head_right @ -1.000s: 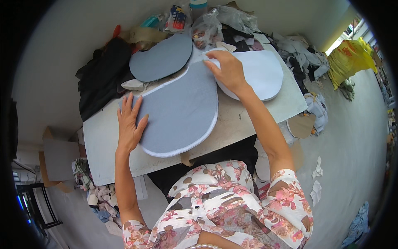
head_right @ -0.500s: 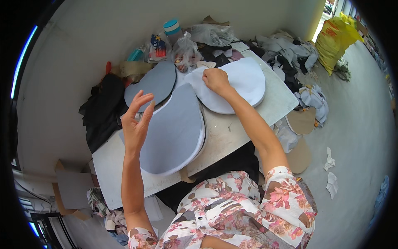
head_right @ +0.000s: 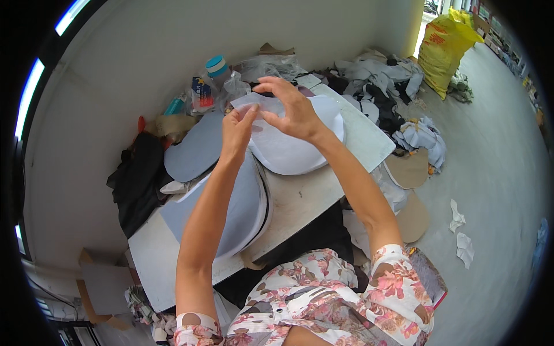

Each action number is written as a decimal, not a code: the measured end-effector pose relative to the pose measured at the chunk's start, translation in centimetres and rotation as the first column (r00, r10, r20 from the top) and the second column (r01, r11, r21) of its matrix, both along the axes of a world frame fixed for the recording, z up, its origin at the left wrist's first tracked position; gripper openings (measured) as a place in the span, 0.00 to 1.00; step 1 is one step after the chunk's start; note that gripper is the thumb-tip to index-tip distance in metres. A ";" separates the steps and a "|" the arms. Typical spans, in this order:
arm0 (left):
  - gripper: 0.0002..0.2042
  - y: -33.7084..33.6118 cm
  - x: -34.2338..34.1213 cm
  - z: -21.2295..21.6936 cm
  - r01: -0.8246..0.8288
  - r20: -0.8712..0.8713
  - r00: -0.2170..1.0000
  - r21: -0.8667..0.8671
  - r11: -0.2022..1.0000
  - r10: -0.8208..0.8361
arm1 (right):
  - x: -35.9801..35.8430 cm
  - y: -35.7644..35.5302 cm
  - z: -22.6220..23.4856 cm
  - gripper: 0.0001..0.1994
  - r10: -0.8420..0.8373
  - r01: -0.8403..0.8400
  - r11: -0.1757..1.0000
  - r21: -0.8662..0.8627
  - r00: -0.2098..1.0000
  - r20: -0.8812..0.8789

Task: The person repeatedly picks up gray and white semi-circular fabric pieces from a table, places them on a stack, and smooths them. The person handles the pieces one at a time and maintains a growing stack on the table.

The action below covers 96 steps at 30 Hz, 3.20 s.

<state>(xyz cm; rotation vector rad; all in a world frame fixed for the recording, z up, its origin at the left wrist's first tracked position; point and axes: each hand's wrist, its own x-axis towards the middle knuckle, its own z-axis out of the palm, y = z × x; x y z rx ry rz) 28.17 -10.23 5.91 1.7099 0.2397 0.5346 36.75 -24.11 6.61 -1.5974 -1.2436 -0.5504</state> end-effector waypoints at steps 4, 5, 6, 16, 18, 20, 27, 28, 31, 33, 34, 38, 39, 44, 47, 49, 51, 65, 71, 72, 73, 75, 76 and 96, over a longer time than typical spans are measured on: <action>0.11 -1.5 -1.8 1.8 -0.016 0.149 0.988 0.364 0.931 -0.041 | 2.1 -1.4 2.3 0.20 0.319 -0.436 0.869 -0.234 0.855 -0.410; 0.11 -1.4 -2.5 2.3 -0.017 0.162 0.985 0.387 0.922 -0.050 | 2.4 -2.1 3.0 0.19 0.263 -0.402 0.856 -0.326 0.880 -0.395; 0.09 -1.3 -2.9 2.6 -0.026 0.189 0.981 0.384 0.923 -0.051 | 2.8 -3.3 3.7 0.18 0.204 -0.361 0.833 -0.419 0.905 -0.374; 0.12 2.6 -8.8 6.8 -0.072 0.308 0.951 0.225 0.972 -0.001 | 1.9 -10.5 6.7 0.07 0.052 -0.168 0.853 -0.494 0.969 -0.240; 0.12 3.4 -10.4 7.8 -0.131 0.347 0.937 0.213 0.968 0.050 | 1.4 -10.4 7.3 0.08 0.050 -0.216 0.869 -0.445 0.933 -0.356; 0.12 4.4 -12.3 8.3 -0.205 0.396 0.913 0.234 0.951 0.099 | 1.2 -10.1 7.5 0.10 0.116 -0.293 0.884 -0.364 0.892 -0.437; 0.13 7.1 -20.6 8.2 -0.414 0.507 0.820 0.208 0.886 0.264 | -2.4 -4.7 6.5 0.13 0.613 -0.585 0.771 0.252 0.575 -0.542; 0.14 7.1 -21.7 8.0 -0.463 0.526 0.798 0.219 0.859 0.296 | -2.8 -3.9 6.3 0.13 0.672 -0.629 0.723 0.287 0.542 -0.505; 0.14 6.5 -25.2 8.7 -0.317 0.485 0.850 0.160 0.935 0.205 | -4.6 -2.0 5.8 0.12 0.754 -0.676 0.650 0.347 0.516 -0.406; 0.14 6.3 -26.6 8.8 -0.346 0.481 0.848 0.185 0.920 0.222 | -6.2 -0.3 4.9 0.21 0.701 -0.676 0.699 0.232 0.583 -0.412; 0.14 6.2 -27.2 8.8 -0.369 0.466 0.851 0.199 0.908 0.244 | -6.9 0.3 4.6 0.24 0.658 -0.665 0.727 0.170 0.604 -0.449; 0.16 6.3 -28.8 9.1 -0.416 0.428 0.865 0.317 0.852 0.263 | -8.4 1.7 3.6 0.27 0.640 -0.702 0.704 0.108 0.561 -0.525; 0.16 6.3 -29.1 9.1 -0.439 0.420 0.863 0.351 0.827 0.280 | -8.5 1.9 3.3 0.27 0.654 -0.712 0.694 0.108 0.562 -0.506; 0.16 6.5 -30.6 8.4 -0.495 0.376 0.858 0.424 0.759 0.349 | -9.1 2.3 3.4 0.25 0.819 -0.729 0.556 0.399 0.399 -0.412; 0.17 6.3 -31.0 8.2 -0.490 0.387 0.856 0.392 0.778 0.344 | -9.6 2.2 3.6 0.19 0.756 -0.690 0.649 0.322 0.534 -0.379; 0.16 6.5 -31.2 8.3 -0.489 0.410 0.857 0.454 0.745 0.313 | -9.5 1.7 3.6 0.13 0.593 -0.590 0.795 0.138 0.712 -0.375; 0.13 6.5 -32.0 8.3 -0.482 0.416 0.858 0.445 0.755 0.302 | -9.6 1.2 3.7 0.09 0.540 -0.553 0.827 0.105 0.727 -0.425; 0.07 6.7 -30.8 3.9 -0.433 0.298 0.803 -0.304 0.849 0.516 | -8.7 1.7 4.2 0.09 0.599 -0.599 0.755 0.267 0.464 -0.652; 0.09 8.1 -29.6 -0.8 -0.474 0.172 0.826 -0.302 0.827 0.536 | -8.3 3.8 0.3 0.09 0.475 -0.528 0.832 0.170 0.518 -0.711; 0.09 8.5 -29.5 -1.5 -0.487 0.138 0.828 -0.300 0.820 0.543 | -8.0 4.1 -0.4 0.09 0.469 -0.535 0.829 0.163 0.506 -0.724; 0.09 8.8 -29.3 -2.0 -0.501 0.104 0.829 -0.298 0.813 0.549 | -7.8 4.4 -0.9 0.09 0.464 -0.543 0.825 0.156 0.493 -0.736; 0.10 9.3 -29.1 -2.9 -0.546 0.023 0.820 -0.264 0.795 0.571 | -7.7 4.7 -1.5 0.10 0.396 -0.533 0.843 0.076 0.519 -0.757; 0.10 9.7 -29.2 -3.5 -0.554 -0.005 0.822 -0.237 0.798 0.569 | -7.6 5.2 -2.2 0.10 0.375 -0.518 0.854 0.052 0.541 -0.753; 0.24 9.0 -27.8 -4.4 -0.543 0.202 0.740 0.743 0.392 0.642 | -9.0 5.6 -3.0 0.30 0.076 -0.013 0.919 -0.394 0.986 0.145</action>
